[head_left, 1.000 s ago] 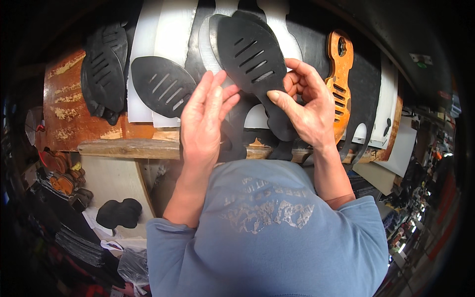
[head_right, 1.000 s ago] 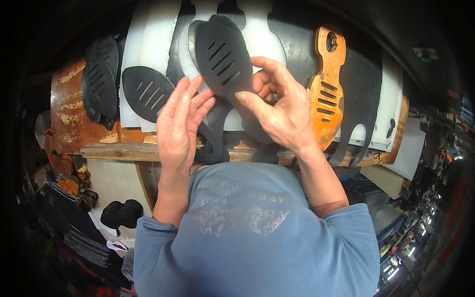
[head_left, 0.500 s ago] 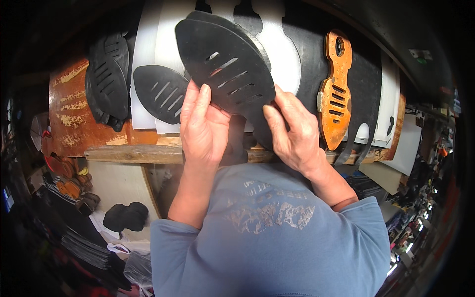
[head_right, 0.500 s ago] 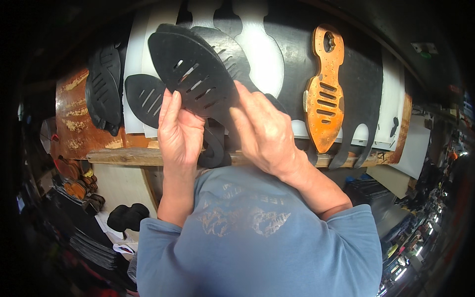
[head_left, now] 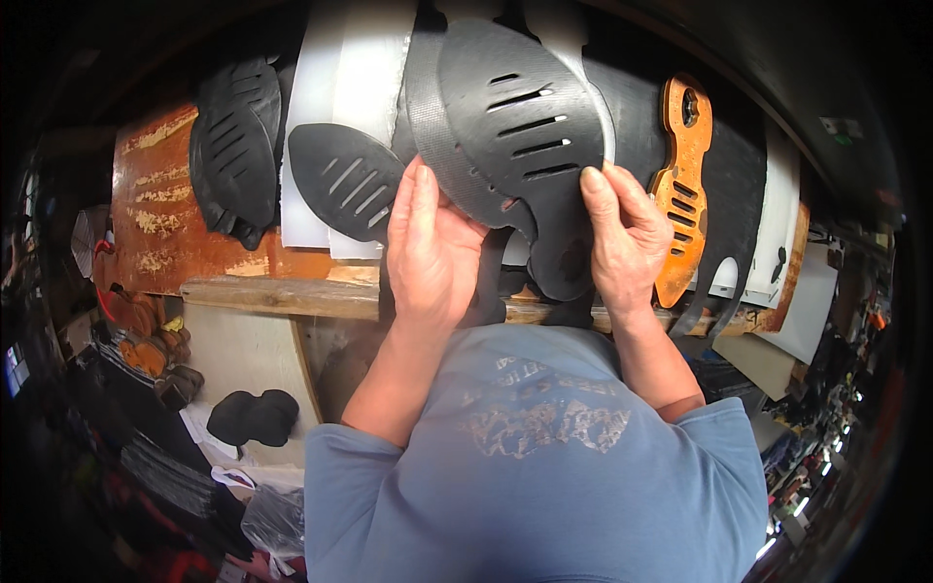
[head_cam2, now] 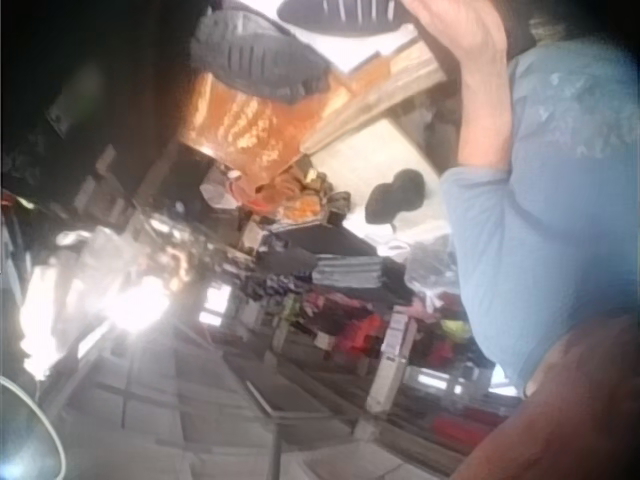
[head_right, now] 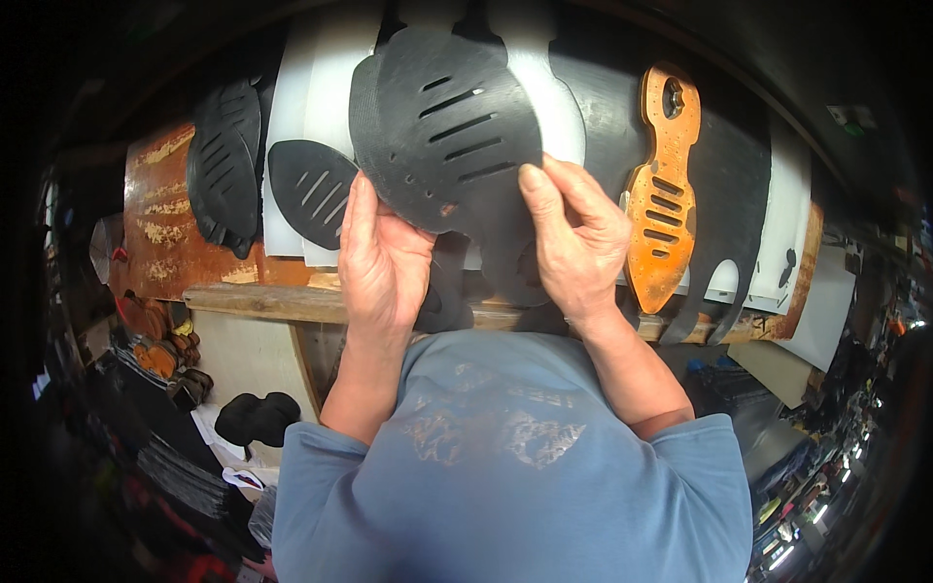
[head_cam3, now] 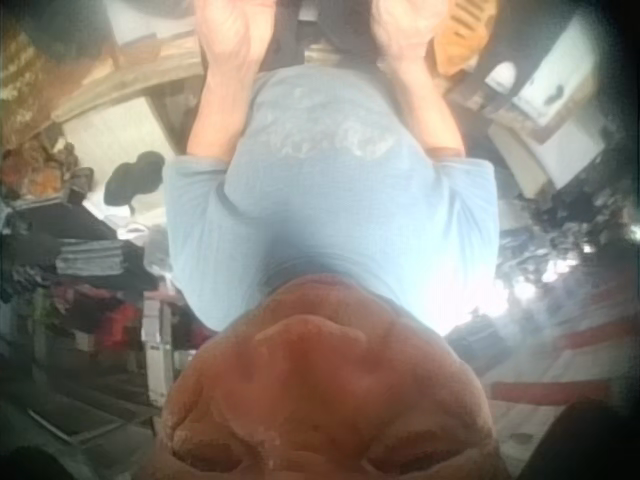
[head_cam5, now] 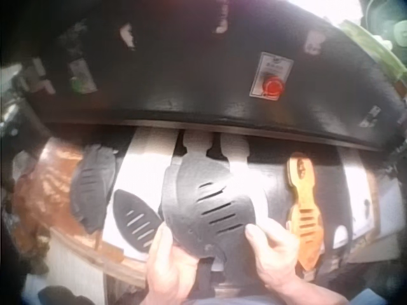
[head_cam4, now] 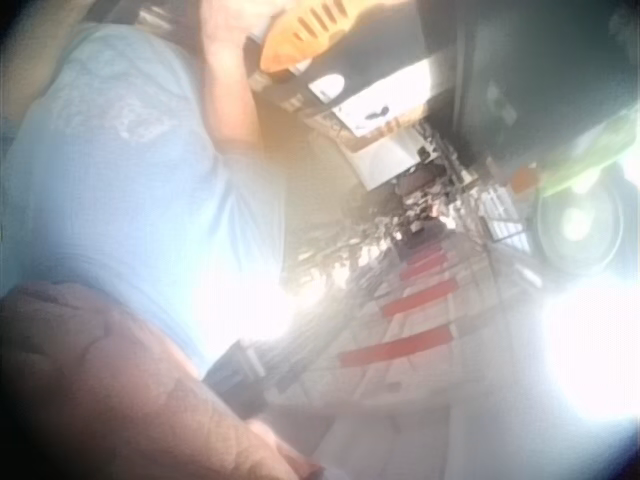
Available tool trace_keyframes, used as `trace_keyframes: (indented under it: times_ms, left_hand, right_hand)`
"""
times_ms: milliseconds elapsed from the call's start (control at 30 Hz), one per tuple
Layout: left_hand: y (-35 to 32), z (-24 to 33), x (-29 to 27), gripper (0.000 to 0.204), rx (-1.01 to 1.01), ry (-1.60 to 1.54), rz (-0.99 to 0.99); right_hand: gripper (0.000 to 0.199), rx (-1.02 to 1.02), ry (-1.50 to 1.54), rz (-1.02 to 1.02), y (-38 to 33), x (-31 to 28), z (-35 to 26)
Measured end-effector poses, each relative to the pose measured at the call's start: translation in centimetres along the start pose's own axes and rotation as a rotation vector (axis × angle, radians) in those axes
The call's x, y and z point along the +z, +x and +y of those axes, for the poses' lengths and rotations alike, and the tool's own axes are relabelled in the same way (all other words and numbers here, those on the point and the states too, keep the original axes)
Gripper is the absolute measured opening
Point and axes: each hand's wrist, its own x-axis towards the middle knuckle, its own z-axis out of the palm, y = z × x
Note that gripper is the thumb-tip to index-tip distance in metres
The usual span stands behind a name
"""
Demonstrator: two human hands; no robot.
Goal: The person uses a wooden template and a cutting tool to cut multiple identical black rubber parts from a sheet on a workbench. They repeatedly align the template, cut around it, remove the finished part, and inspect the edges before stacking the pieces.
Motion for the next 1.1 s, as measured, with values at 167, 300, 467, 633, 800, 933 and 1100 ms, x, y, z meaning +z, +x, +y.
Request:
trace_keyframes:
  times_ms: [167, 300, 467, 633, 800, 933, 1100]
  left_hand:
    - [0.2, -0.1, -0.1, 0.04, 0.003, 0.035, -0.017]
    - [0.2, -0.2, -0.2, 0.041, 0.025, 0.047, -0.041]
    - [0.3, -0.3, -0.1, 0.041, 0.02, 0.044, -0.043]
    - [0.3, -0.4, -0.2, 0.039, 0.01, 0.051, -0.05]
    - [0.3, -0.4, -0.4, 0.036, -0.004, 0.062, -0.043]
    - [0.3, -0.9, -0.2, 0.033, -0.049, -0.019, 0.006]
    - [0.2, -0.9, 0.0, 0.031, -0.025, 0.029, 0.01]
  right_hand:
    - [0.021, 0.153, 0.142, 0.011, 1.0, -2.0, -0.1]
    - [0.022, 0.062, 0.455, -0.048, 2.2, -3.7, -1.1]
    - [0.019, 0.08, 0.44, -0.073, 1.4, -3.5, -2.0]
    - [0.018, 0.1, 0.141, -0.113, 0.4, -1.7, -2.1]
    - [0.022, 0.078, 0.306, -0.091, 1.7, -3.1, -3.3]
    - [0.02, 0.202, 0.048, -0.238, 1.7, -2.3, -2.0]
    - [0.019, 0.01, -0.308, -0.192, 0.5, -0.5, 0.2]
